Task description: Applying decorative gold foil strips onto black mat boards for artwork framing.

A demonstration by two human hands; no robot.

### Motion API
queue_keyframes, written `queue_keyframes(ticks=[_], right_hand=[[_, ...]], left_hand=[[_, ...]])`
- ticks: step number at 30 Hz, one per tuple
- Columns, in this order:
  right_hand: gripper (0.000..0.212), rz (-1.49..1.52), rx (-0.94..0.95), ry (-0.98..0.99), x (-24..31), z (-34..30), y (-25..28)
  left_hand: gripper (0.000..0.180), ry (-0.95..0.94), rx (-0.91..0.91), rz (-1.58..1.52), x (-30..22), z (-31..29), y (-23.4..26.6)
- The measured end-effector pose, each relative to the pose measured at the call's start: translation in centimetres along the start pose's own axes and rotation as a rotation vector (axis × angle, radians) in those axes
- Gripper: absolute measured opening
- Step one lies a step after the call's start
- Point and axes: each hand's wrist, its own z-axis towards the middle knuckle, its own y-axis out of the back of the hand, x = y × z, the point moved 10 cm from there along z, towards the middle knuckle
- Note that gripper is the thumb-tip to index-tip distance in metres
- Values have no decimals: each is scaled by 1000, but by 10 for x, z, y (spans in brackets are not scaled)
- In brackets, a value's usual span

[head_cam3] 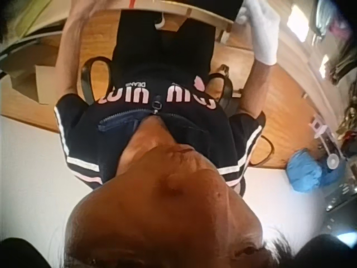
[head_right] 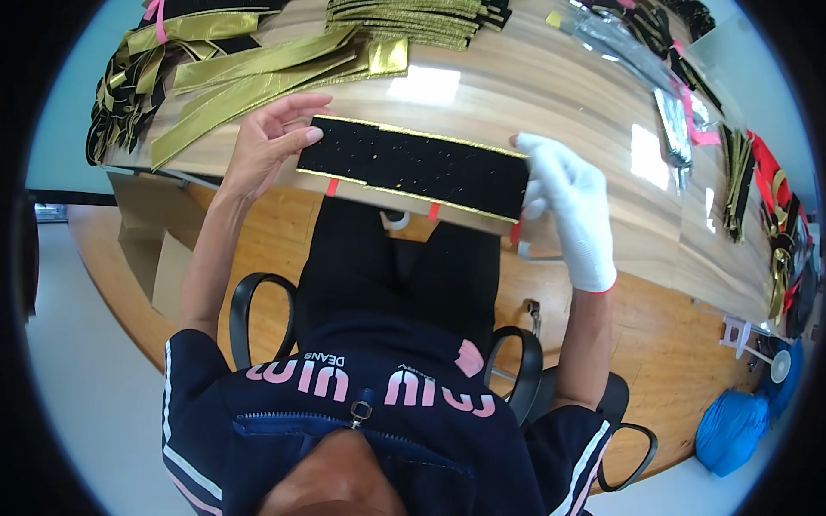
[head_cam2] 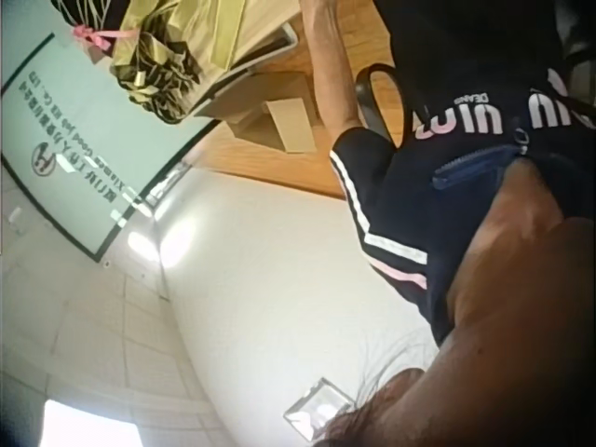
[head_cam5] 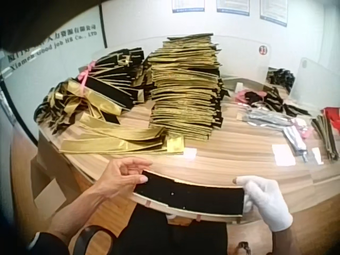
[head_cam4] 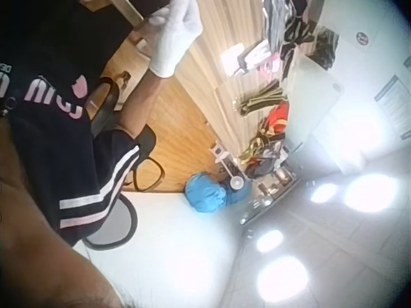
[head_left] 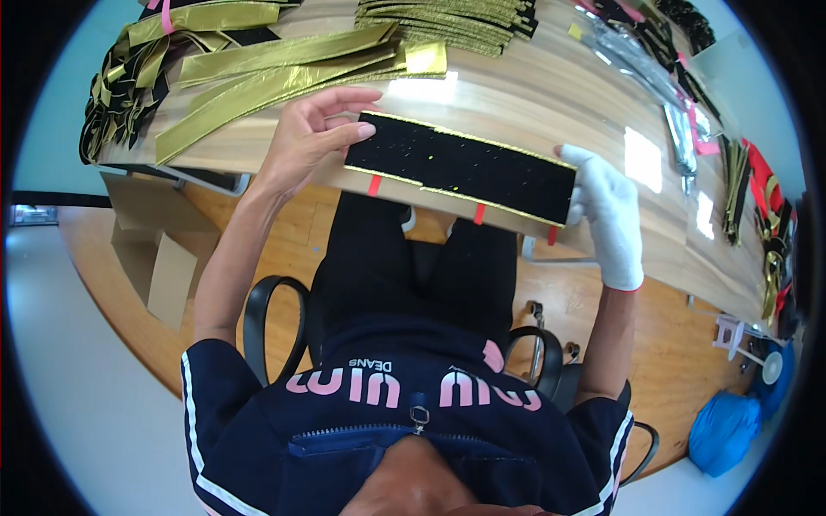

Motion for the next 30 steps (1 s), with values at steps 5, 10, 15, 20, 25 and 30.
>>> queue_keyframes(ticks=[5,10,15,20,25,30], right_hand=[[27,-129,16,92,31,16,3],[26,-161,-142,478,118,56,14],[33,-247,-257,830,228,105,13],[35,-45,-316,928,312,201,21],[38,-243,-324,677,334,328,49],[63,-902,-671,781,344,330,63]], left_hand=[[47,-25,-89,-226,-13,7,6],[47,-145,-207,-420,-54,21,26],[51,-376,-272,-514,-132,59,53],[54,-526,-225,-584,-166,81,65],[49,-292,-285,-450,-102,56,50],[47,-138,-399,-507,-28,-6,86]])
